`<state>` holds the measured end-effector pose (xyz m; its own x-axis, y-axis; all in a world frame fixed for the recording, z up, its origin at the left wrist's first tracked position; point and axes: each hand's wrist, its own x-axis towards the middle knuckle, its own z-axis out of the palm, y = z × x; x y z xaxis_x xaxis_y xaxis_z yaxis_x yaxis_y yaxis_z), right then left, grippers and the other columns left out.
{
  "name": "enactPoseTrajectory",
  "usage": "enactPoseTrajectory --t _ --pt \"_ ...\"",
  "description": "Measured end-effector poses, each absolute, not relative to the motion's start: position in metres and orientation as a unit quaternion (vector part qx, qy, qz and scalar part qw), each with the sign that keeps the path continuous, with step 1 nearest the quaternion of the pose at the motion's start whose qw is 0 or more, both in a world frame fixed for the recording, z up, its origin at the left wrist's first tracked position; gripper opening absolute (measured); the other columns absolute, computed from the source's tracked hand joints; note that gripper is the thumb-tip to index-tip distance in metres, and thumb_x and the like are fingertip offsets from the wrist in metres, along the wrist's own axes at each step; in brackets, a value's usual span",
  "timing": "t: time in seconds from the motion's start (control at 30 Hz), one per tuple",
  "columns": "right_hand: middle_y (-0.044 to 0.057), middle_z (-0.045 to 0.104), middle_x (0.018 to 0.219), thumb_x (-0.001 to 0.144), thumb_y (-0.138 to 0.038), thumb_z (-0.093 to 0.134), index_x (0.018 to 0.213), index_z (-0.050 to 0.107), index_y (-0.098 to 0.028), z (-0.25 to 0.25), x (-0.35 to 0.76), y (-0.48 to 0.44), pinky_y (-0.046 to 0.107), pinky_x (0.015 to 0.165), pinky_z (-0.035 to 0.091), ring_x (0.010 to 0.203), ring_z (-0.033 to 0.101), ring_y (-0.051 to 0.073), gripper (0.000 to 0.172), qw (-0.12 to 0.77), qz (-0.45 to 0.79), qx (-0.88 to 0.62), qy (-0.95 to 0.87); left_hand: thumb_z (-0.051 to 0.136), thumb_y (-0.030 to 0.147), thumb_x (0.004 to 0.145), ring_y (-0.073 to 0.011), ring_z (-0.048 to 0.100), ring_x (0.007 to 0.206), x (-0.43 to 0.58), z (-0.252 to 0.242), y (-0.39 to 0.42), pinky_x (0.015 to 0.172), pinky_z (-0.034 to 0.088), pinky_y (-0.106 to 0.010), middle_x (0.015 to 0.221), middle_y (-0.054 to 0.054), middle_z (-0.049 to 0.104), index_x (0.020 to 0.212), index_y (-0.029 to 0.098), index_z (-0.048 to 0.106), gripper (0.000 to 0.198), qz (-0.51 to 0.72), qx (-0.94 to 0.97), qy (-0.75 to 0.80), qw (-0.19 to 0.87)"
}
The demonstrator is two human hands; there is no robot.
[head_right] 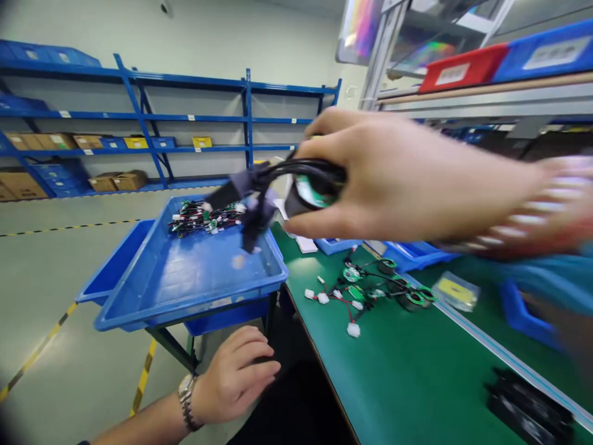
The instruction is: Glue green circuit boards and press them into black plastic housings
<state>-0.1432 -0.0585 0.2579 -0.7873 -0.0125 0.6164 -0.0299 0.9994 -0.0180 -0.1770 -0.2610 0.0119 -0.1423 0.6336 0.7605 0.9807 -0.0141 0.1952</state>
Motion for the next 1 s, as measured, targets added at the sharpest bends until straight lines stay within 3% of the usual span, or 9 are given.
enactPoseTrajectory --t 0.03,0.07,0.1,0.17,0.37,0.5,0.7,0.8,1.0 --pt "0.012 0.020 0.141 0.064 -0.058 0.026 0.074 0.068 -0.005 0.264 -0.168 -0.074 0.034 0.067 0.042 0.090 0.059 0.028 0.069 0.290 0.012 0.120 -0.949 0.050 0.014 0.080 -0.0194 0.055 0.087 -0.185 0.012 -0.270 0.082 0.047 -0.039 0.086 -0.007 0.063 0.093 0.017 0.060 0.016 -0.363 -0.587 -0.672 0.268" --pt "0.010 0.041 0.131 0.063 -0.057 0.045 0.085 0.068 -0.007 0.260 -0.193 -0.088 0.031 0.075 0.043 0.097 0.057 0.025 0.059 0.272 0.029 0.196 -0.942 0.050 0.011 0.079 -0.0199 0.055 0.089 -0.193 0.012 -0.277 0.084 0.046 -0.042 0.086 -0.007 0.063 0.094 0.017 0.059 0.018 -0.360 -0.568 -0.680 0.291" --pt "0.007 0.052 0.118 0.062 -0.051 0.059 0.092 0.066 -0.009 0.248 -0.217 -0.100 0.028 0.080 0.044 0.100 0.055 0.022 0.052 0.253 0.047 0.252 -0.933 0.049 0.009 0.079 -0.0200 0.055 0.089 -0.200 0.011 -0.282 0.086 0.046 -0.043 0.086 -0.007 0.062 0.095 0.016 0.059 0.020 -0.357 -0.555 -0.687 0.305" --pt "0.008 0.051 0.111 0.058 -0.045 0.071 0.096 0.064 -0.012 0.206 -0.260 -0.115 0.031 0.081 0.047 0.094 0.057 0.019 0.051 0.207 0.076 0.300 -0.928 0.048 0.008 0.077 -0.0196 0.055 0.089 -0.212 0.007 -0.289 0.087 0.046 -0.043 0.085 -0.007 0.062 0.095 0.015 0.059 0.022 -0.351 -0.550 -0.691 0.311" --pt "0.005 0.048 0.113 0.059 -0.048 0.068 0.100 0.061 -0.021 0.086 -0.314 -0.118 0.032 0.065 0.050 0.071 0.060 0.018 0.049 -0.054 -0.002 0.344 -0.938 0.045 0.013 0.080 -0.0173 0.057 0.087 -0.236 -0.005 -0.291 0.089 0.046 -0.037 0.081 -0.006 0.063 0.089 0.015 0.062 0.019 -0.332 -0.576 -0.659 0.351" --pt "0.008 0.045 0.118 0.060 -0.048 0.067 0.102 0.061 -0.022 0.080 -0.312 -0.109 0.034 0.065 0.049 0.076 0.061 0.021 0.050 -0.125 -0.035 0.343 -0.930 0.044 0.018 0.083 -0.0166 0.058 0.084 -0.250 -0.008 -0.290 0.079 0.050 -0.030 0.083 -0.005 0.064 0.092 0.015 0.062 0.021 -0.320 -0.581 -0.657 0.359" --pt "0.009 0.026 0.139 0.060 -0.043 0.071 0.117 0.053 -0.025 0.096 -0.311 -0.103 0.038 0.084 0.047 0.100 0.056 0.028 0.063 -0.207 0.022 0.298 -0.931 0.040 0.014 0.086 -0.0127 0.058 0.077 -0.258 -0.010 -0.281 0.075 0.050 -0.023 0.081 -0.003 0.066 0.087 0.015 0.064 0.024 -0.332 -0.577 -0.641 0.383" --pt "0.010 0.021 0.142 0.069 -0.041 0.067 0.123 0.049 -0.026 0.110 -0.302 -0.096 0.038 0.090 0.044 0.106 0.053 0.027 0.059 -0.168 0.064 0.297 -0.938 0.039 0.010 0.085 -0.0135 0.059 0.079 -0.259 -0.013 -0.282 0.075 0.050 -0.023 0.084 -0.004 0.067 0.091 0.013 0.063 0.025 -0.317 -0.591 -0.640 0.376" --pt "0.007 0.038 0.135 0.084 -0.029 0.050 0.115 0.055 -0.023 0.135 -0.229 -0.054 0.037 0.091 0.045 0.114 0.047 0.024 0.033 0.035 0.094 0.244 -0.965 0.041 0.006 0.081 -0.0157 0.059 0.084 -0.255 -0.018 -0.289 0.077 0.050 -0.026 0.088 -0.008 0.066 0.101 0.010 0.060 0.028 -0.283 -0.585 -0.672 0.355"
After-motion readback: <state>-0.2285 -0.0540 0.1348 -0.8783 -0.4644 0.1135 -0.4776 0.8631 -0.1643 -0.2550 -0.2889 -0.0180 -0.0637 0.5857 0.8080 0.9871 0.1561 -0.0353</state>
